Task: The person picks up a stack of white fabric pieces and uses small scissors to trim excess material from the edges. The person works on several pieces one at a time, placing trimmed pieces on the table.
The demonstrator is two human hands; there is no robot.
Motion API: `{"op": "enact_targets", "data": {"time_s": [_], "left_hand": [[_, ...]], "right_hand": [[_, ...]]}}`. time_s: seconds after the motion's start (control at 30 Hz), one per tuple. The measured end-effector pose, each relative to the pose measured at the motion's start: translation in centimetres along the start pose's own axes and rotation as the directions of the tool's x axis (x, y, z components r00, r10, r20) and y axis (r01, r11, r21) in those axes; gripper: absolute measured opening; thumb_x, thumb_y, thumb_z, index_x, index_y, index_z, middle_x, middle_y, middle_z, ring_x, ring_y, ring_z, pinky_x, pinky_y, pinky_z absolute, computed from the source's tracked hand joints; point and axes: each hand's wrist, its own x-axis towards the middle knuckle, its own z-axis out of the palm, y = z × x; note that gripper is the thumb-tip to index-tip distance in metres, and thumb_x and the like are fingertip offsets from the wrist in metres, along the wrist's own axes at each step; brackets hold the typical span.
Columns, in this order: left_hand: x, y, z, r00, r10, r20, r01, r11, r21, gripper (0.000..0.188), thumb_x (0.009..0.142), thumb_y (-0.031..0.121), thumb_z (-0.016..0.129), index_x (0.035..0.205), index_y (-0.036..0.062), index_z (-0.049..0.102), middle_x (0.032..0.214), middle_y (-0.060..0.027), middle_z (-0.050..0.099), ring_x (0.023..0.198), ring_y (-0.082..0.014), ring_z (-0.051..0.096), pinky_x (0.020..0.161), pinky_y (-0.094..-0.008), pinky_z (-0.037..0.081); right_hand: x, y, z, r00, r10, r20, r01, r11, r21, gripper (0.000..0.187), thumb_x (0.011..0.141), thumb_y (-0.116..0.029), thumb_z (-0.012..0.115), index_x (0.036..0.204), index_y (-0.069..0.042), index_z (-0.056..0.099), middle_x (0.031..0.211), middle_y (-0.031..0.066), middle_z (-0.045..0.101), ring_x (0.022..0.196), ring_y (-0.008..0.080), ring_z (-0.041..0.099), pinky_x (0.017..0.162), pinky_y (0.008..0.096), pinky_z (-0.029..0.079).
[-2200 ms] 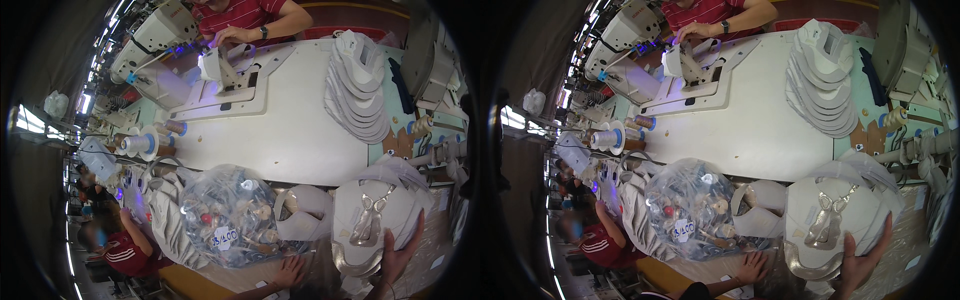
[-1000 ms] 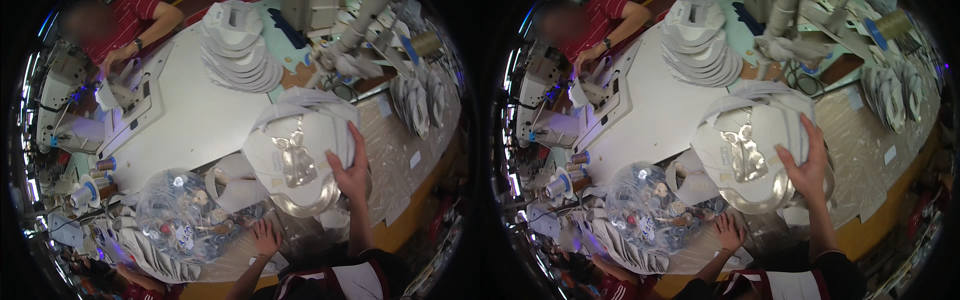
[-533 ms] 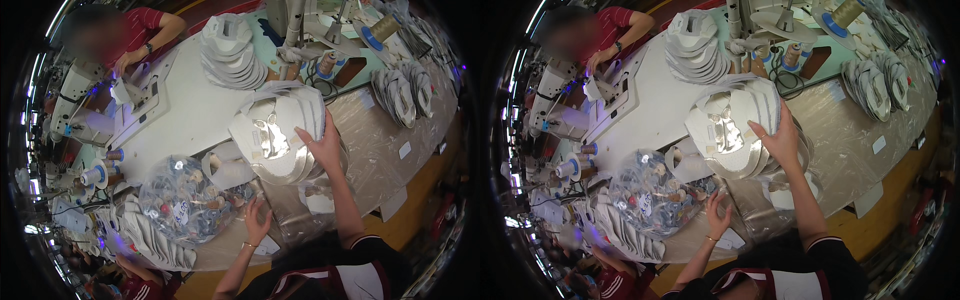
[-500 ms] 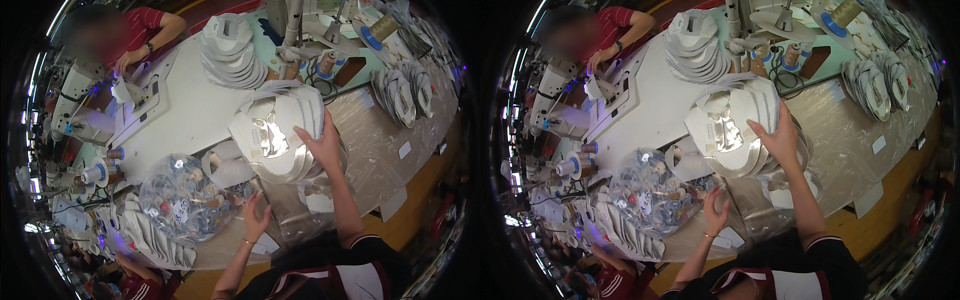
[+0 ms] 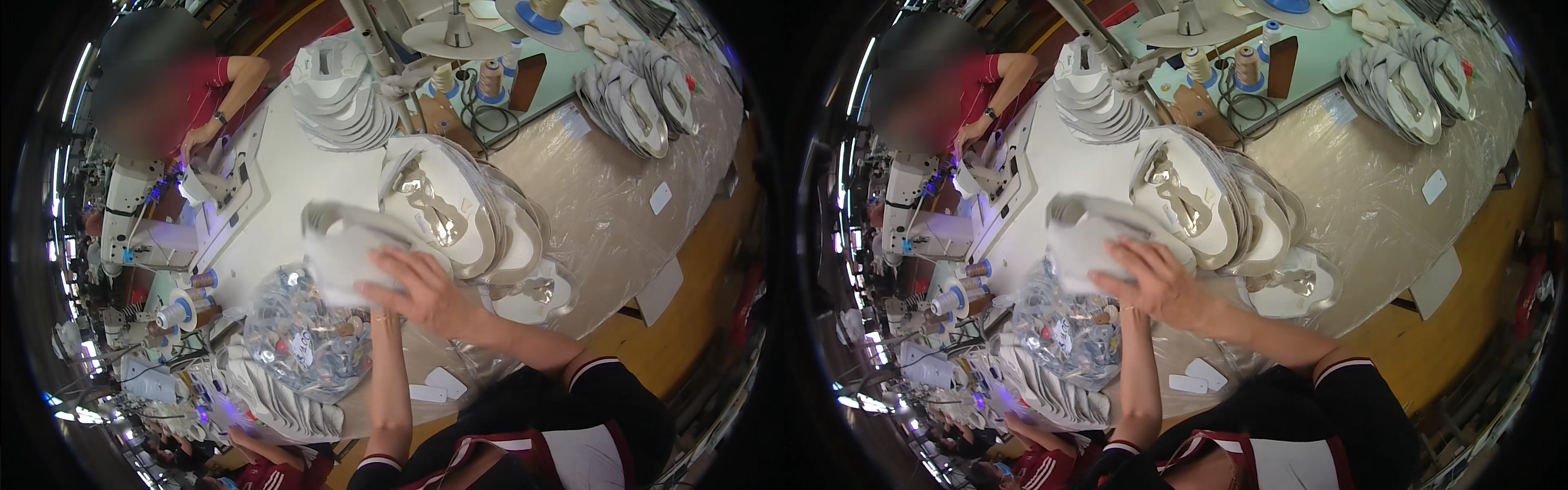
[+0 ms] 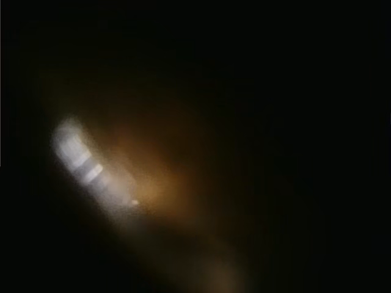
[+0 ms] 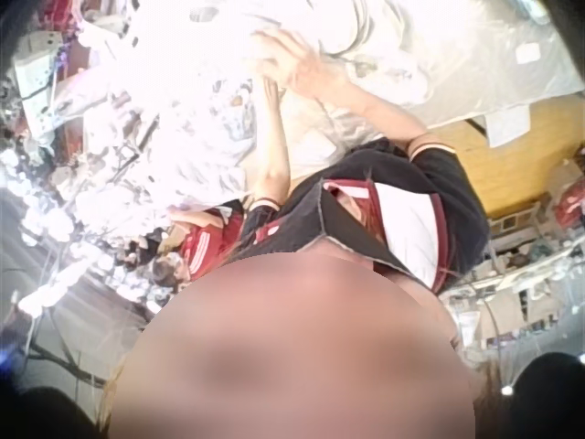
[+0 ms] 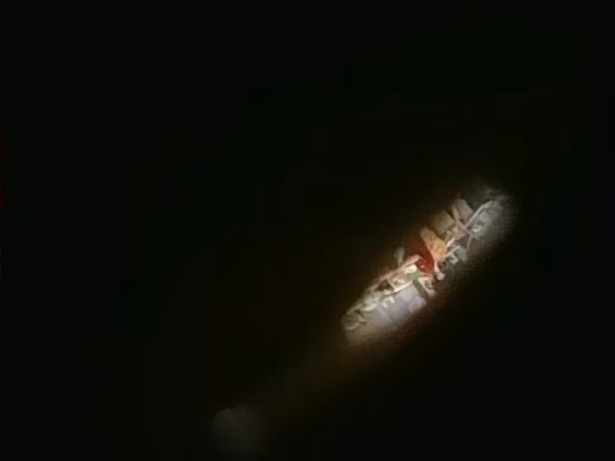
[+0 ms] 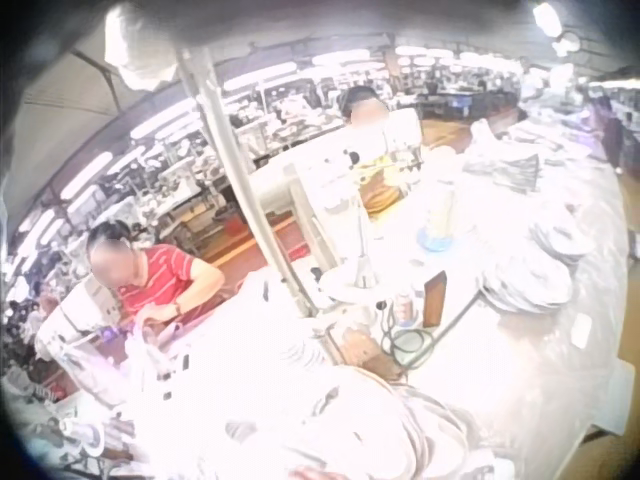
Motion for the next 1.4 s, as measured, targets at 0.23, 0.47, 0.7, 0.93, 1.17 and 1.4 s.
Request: {"op": "enact_targets", "data": {"time_s": [0.23, 0.47, 0.7, 0.93, 1.17, 1.4], "left_hand": [[-1.9, 1.0, 1.8, 0.967, 0.06, -0.249, -0.053, 0.998, 0.035, 0.061, 0.098, 0.042, 0.047, 0.141, 0.0016, 0.033, 0.136, -0.0133, 0.046, 0.124, -0.0246, 0.046, 0.102, -0.0354, 0.04], [4.8, -2.7, 3.2, 0.969, -0.217, -0.121, 0.198, 0.968, -0.154, 0.052, 0.096, 0.036, 0.053, 0.135, 0.003, 0.043, 0.128, -0.0113, 0.054, 0.112, -0.0213, 0.056, 0.094, -0.0337, 0.048], [1.9, -3.7, 1.0, 0.967, -0.17, -0.191, 0.131, 0.971, -0.201, 0.047, 0.097, 0.034, 0.05, 0.133, 0.0036, 0.045, 0.126, -0.0109, 0.056, 0.108, -0.0226, 0.06, 0.092, -0.0352, 0.051], [-1.2, -2.2, 2.1, 0.967, -0.132, -0.218, 0.09, 0.977, -0.195, 0.046, 0.098, 0.033, 0.049, 0.131, 0.0029, 0.046, 0.124, -0.0117, 0.057, 0.108, -0.023, 0.059, 0.093, -0.0362, 0.05], [1.8, -3.4, 4.3, 0.977, -0.134, -0.168, 0.14, 0.99, 0.026, 0.049, 0.097, 0.033, 0.051, 0.132, -0.0003, 0.045, 0.124, -0.0098, 0.057, 0.108, -0.0196, 0.059, 0.091, -0.0332, 0.05], [2.2, -4.8, 2.7, 0.979, -0.118, -0.164, 0.1, 0.988, -0.114, 0.043, 0.097, 0.039, 0.044, 0.125, 0.0067, 0.05, 0.11, -0.0077, 0.061, 0.097, -0.0196, 0.062, 0.085, -0.0336, 0.052]], "right_hand": [[0.5, 2.2, -4.2, 0.904, 0.422, -0.073, -0.377, 0.865, 0.332, 0.051, 0.085, -0.018, 0.063, 0.132, -0.007, 0.049, 0.13, 0.0202, 0.051, 0.117, 0.0372, 0.051, 0.095, 0.0432, 0.043], [1.3, 10.4, -5.1, 0.653, 0.757, -0.034, -0.738, 0.646, 0.195, 0.072, 0.075, -0.028, 0.072, 0.131, 0.004, 0.042, 0.126, 0.0256, 0.049, 0.119, 0.0396, 0.047, 0.1, 0.0458, 0.038], [-1.4, 2.6, -1.7, 0.904, 0.425, -0.033, -0.42, 0.902, 0.103, 0.062, 0.074, -0.012, 0.066, 0.133, -0.011, 0.047, 0.133, 0.0233, 0.041, 0.124, 0.0407, 0.042, 0.104, 0.0463, 0.035], [-1.5, 0.9, -2.5, 0.936, 0.349, -0.053, -0.338, 0.929, 0.151, 0.062, 0.073, -0.009, 0.068, 0.132, -0.012, 0.049, 0.132, 0.02, 0.041, 0.124, 0.0401, 0.042, 0.105, 0.046, 0.035], [-1.8, 9.6, -5.6, 0.539, 0.841, -0.042, -0.772, 0.513, 0.376, 0.086, 0.07, -0.022, 0.078, 0.139, 0.005, 0.033, 0.138, 0.0256, 0.039, 0.127, 0.0356, 0.042, 0.105, 0.0409, 0.036], [-3.2, 9.2, -4.0, 0.759, 0.644, 0.093, -0.636, 0.704, 0.317, 0.108, 0.067, -0.047, 0.078, 0.146, -0.001, 0.022, 0.141, 0.0318, 0.032, 0.134, 0.0482, 0.028, 0.11, 0.051, 0.025]]}}
